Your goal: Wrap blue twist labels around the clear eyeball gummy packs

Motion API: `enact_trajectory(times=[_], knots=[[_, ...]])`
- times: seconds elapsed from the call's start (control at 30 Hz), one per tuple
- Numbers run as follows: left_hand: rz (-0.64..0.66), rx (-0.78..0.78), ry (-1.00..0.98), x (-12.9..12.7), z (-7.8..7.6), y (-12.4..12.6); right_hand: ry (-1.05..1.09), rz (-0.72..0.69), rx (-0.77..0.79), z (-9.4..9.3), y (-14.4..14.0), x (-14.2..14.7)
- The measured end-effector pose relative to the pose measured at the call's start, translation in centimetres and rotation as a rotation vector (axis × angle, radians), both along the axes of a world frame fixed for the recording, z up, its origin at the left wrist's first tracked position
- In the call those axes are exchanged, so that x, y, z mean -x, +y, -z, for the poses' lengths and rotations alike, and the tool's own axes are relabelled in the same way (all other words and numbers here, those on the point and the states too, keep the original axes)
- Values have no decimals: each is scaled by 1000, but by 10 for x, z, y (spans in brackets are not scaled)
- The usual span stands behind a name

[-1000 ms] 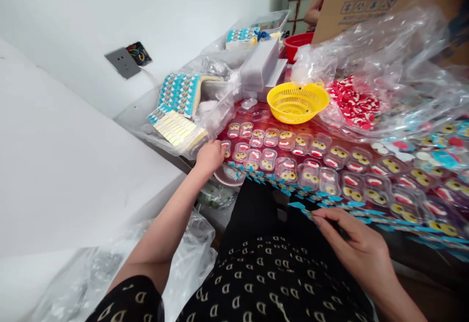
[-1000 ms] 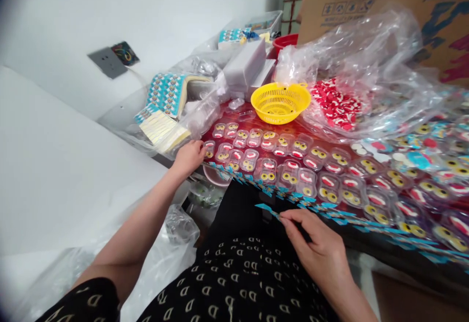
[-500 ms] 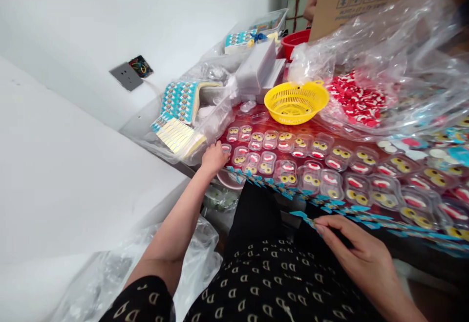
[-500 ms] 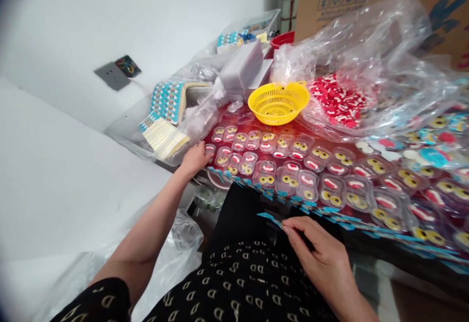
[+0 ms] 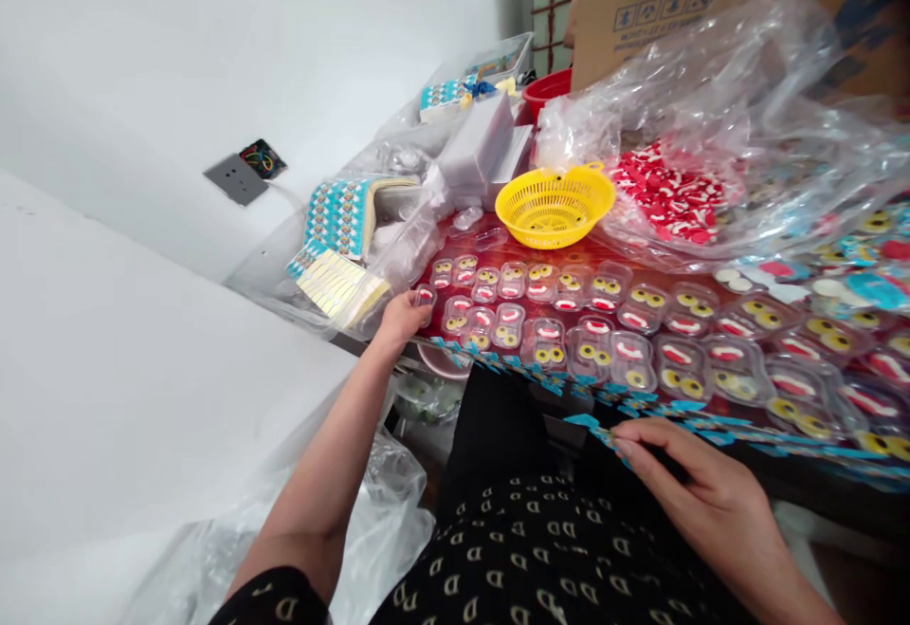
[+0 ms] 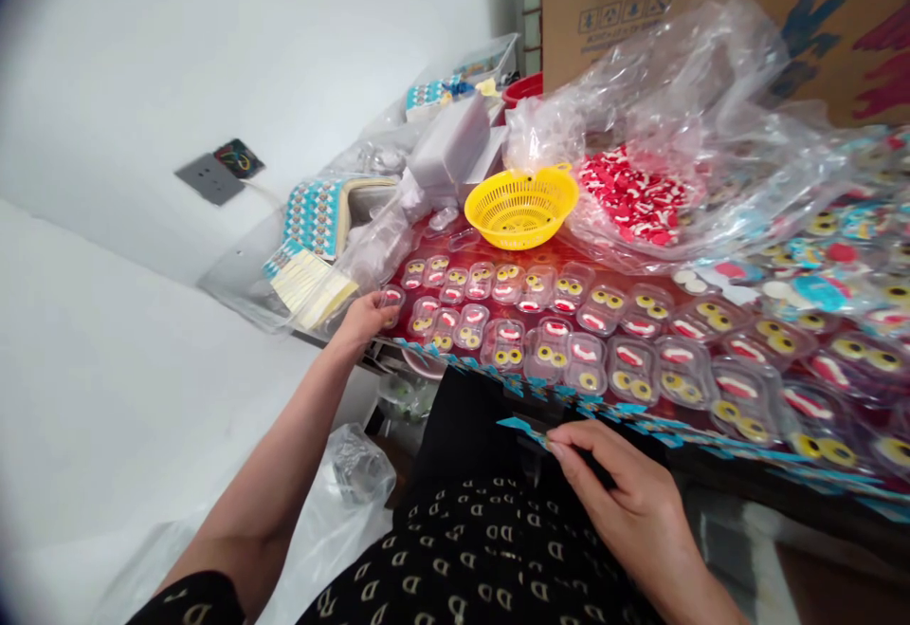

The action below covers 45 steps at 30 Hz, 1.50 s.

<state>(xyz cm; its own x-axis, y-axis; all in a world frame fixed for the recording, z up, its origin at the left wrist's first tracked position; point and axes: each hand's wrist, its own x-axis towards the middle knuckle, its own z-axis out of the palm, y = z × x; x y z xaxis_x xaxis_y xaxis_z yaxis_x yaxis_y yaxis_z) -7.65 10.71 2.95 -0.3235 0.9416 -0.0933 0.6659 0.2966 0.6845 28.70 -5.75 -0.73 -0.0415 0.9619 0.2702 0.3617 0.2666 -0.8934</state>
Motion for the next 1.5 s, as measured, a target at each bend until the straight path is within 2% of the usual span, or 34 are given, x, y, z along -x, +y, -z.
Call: enact_trajectory(times=[0.07,0.17,0.23,0.3,0.37,0.43,0.57,0.7,0.97,1.27,1.5], knots=[[-4,-42,-117,-3,-12,-7,49,18,59,-5,4,-3],[47,-108,-324,-19,-39,-24,184,73,143,-17,16,-7],[177,-118,-641,-39,-56,-37,313,75,158,-29,27,-5],[319,-54,-826,-64,-64,-49,449,52,136,-44,39,1],[416,20,-972,-92,-62,-58,536,36,111,-59,49,10],[451,75,-1076,-119,-50,-64,544,18,96,-71,56,17],[453,126,-1220,-163,-23,-71,379,-58,115,-78,66,21],[437,210,-1212,-183,-11,-76,240,-137,204,-72,74,16],[443,301,-1102,-184,-9,-80,26,-193,289,-66,85,10],[421,268,-1161,-188,-18,-82,-143,-117,314,-71,87,15],[374,299,-1168,-189,-19,-84,-170,-90,292,-71,87,21]])
